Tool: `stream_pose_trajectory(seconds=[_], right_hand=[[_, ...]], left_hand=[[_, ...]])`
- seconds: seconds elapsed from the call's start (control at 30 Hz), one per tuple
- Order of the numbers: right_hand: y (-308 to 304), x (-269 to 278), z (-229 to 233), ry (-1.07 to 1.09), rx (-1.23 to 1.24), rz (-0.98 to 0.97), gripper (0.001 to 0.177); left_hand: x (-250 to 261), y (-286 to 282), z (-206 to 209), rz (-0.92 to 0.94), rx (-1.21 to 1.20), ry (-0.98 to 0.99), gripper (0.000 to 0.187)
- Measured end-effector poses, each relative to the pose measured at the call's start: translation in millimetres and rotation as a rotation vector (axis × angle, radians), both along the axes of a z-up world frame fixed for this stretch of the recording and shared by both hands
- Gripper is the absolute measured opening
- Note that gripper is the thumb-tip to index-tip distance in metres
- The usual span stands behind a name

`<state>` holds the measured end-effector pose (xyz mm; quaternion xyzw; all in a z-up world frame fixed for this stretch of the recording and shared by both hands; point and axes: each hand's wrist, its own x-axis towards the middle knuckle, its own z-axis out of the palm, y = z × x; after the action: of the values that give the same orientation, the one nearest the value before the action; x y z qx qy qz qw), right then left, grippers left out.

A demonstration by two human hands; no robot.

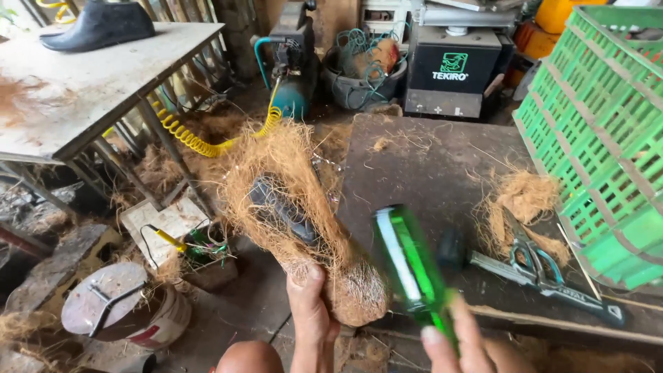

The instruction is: The person is manufacturing a shoe-shaped object from coconut fiber (coir) by spraying adhesive, drying it with a hairdryer, and pounding it into shape using a glass bottle.

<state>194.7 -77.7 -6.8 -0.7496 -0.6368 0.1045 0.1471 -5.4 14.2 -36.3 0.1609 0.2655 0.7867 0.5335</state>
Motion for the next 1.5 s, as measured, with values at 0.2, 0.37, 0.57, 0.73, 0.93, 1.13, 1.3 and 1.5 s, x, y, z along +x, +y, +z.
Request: stream_pose_trajectory(seconds=[0.2, 0.37, 0.57, 0.73, 0.93, 1.13, 1.3, 1.5], right_hand=[[6, 6, -85, 0.832, 0.429, 0.220, 0.070], [46, 48, -59, 1.400, 0.132, 0.071, 0.020], [40, 39, -3, 1.594, 0.076, 0.207, 0.041], [8, 52, -11, 1.070, 0.093, 0.139, 0.084], [22, 67, 14, 0.546, 0.125, 0.575, 0.073], [12, 60, 18, 0.351, 0.373, 0.709, 0.062], [19, 57, 51, 0.309, 0.330, 0.868, 0.067], [23, 63, 56, 0.389, 0.121, 1.078, 0.071]], left_hand=[[6, -5, -13, 0.003, -0.014, 0.040, 0.055], [26, -12, 56, -0.080, -0.212, -0.294, 0.058], [4, -6, -13, -0.506, -0.191, -0.410, 0.042], [3, -26, -14, -0.650, -0.246, -0.448, 0.041], [10, -49, -27, -0.903, -0.192, -0.479, 0.032], [-4, -60, 22, -0.730, -0.407, -0.084, 0.052], [-9, -51, -9, -0.811, -0.305, -0.177, 0.037], [-9, -45, -35, -0.735, -0.479, 0.284, 0.072]])
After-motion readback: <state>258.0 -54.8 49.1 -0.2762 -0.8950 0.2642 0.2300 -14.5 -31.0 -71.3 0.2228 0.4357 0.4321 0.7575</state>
